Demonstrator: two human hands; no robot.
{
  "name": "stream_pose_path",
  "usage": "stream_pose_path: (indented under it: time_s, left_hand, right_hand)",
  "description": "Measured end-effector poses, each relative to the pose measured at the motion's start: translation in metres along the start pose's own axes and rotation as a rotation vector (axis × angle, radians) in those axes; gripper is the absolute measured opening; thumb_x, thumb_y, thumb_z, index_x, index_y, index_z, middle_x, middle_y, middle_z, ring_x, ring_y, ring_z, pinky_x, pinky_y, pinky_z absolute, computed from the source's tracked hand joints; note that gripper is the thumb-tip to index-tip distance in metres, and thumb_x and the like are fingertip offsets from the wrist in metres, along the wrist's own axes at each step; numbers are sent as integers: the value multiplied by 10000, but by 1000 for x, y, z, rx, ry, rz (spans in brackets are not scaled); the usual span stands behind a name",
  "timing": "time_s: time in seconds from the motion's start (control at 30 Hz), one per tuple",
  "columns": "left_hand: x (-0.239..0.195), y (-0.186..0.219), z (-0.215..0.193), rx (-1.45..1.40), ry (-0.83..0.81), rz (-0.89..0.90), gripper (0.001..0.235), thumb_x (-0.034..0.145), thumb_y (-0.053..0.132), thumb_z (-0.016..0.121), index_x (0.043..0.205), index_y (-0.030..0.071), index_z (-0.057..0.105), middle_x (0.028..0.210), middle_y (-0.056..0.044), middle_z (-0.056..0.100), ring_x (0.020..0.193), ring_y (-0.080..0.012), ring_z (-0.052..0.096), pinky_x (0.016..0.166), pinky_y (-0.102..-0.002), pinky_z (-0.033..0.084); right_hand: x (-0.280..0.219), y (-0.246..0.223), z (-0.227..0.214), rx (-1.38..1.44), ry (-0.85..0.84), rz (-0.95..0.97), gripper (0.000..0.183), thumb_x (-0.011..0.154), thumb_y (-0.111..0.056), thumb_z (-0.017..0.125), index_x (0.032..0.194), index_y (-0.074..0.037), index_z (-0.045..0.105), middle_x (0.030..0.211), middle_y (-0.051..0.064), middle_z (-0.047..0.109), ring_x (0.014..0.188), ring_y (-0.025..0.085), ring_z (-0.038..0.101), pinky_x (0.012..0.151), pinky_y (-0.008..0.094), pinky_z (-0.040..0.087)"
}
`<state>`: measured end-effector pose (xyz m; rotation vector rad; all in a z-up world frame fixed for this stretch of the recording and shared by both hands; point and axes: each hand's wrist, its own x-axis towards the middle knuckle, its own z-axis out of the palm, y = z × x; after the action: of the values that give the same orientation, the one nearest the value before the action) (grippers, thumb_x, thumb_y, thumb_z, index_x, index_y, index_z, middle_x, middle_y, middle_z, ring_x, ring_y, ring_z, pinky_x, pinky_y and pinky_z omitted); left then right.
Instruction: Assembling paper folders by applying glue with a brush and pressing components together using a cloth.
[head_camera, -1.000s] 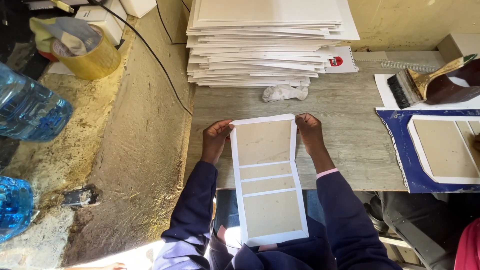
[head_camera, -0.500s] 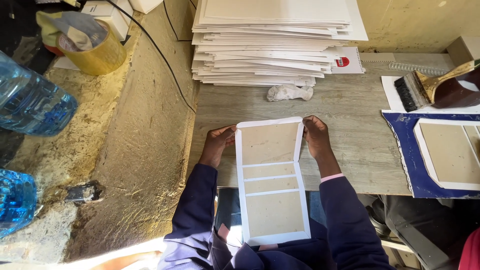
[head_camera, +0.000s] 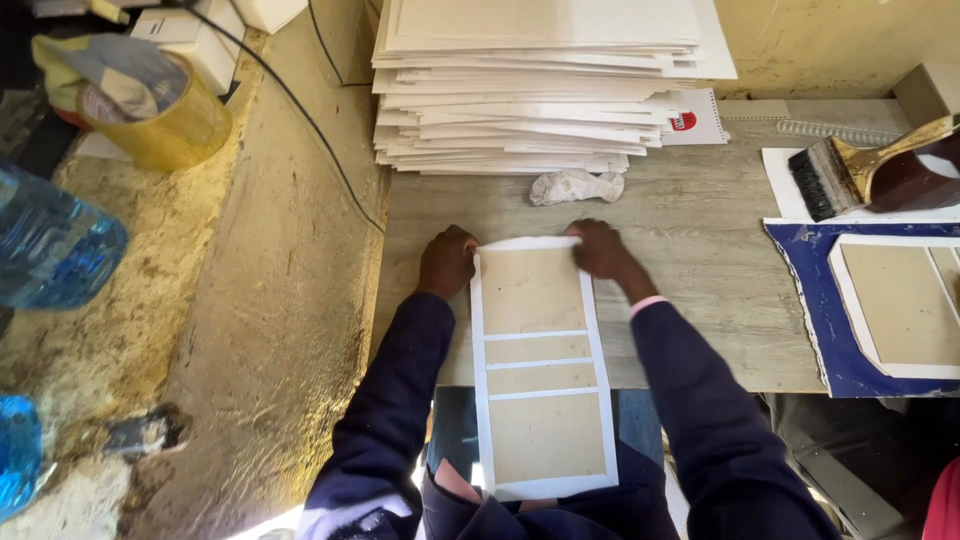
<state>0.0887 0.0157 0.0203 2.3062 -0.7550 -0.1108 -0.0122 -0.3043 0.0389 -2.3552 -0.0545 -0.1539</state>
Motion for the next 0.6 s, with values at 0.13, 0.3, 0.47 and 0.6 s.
stream_pose_path:
  time_s: [0.13, 0.3, 0.47, 0.6]
  left_hand:
    - [13, -9, 31, 240, 65, 23, 172, 984, 124, 666, 1110, 148, 781, 1077, -45, 673, 1114, -290, 640, 983, -478, 509]
    - [-29, 36, 27, 579, 70, 151, 235, 907, 54, 756, 1124, 127, 808, 1073, -62, 730, 1036, -275, 688, 1003, -481, 444]
    - [-38, 38, 61, 807, 108, 155, 300, 964, 128, 713, 1242, 26, 764, 1214, -127, 690, 1277, -322, 589, 1257, -591, 269]
    - [-29, 54, 72, 418, 410, 252, 389, 917, 119, 739, 1264, -56, 707, 1415, -283, 659, 1352, -427, 618, 1214, -575, 412]
  right_hand:
    - [23, -52, 38, -473, -195, 91, 520, 903, -422, 803, 1301, -107, 689, 1320, 164, 659, 1312, 443, 572, 1156, 633, 378]
    - [33, -56, 70, -373, -202, 48, 434, 879, -392, 870, 1170, -150, 659, 1272, 99, 590, 1344, 397, 481, 1240, 628, 239]
    - [0, -56, 94, -551, -64, -58, 301, 978, -209, 755, 1248, -80, 728, 1196, 120, 654, 1214, 345, 608, 1192, 528, 384]
    - [-16, -38, 121, -596, 59, -99, 250, 1023, -152, 671, 1243, -50, 734, 1139, 142, 673, 1146, 344, 654, 1136, 481, 442]
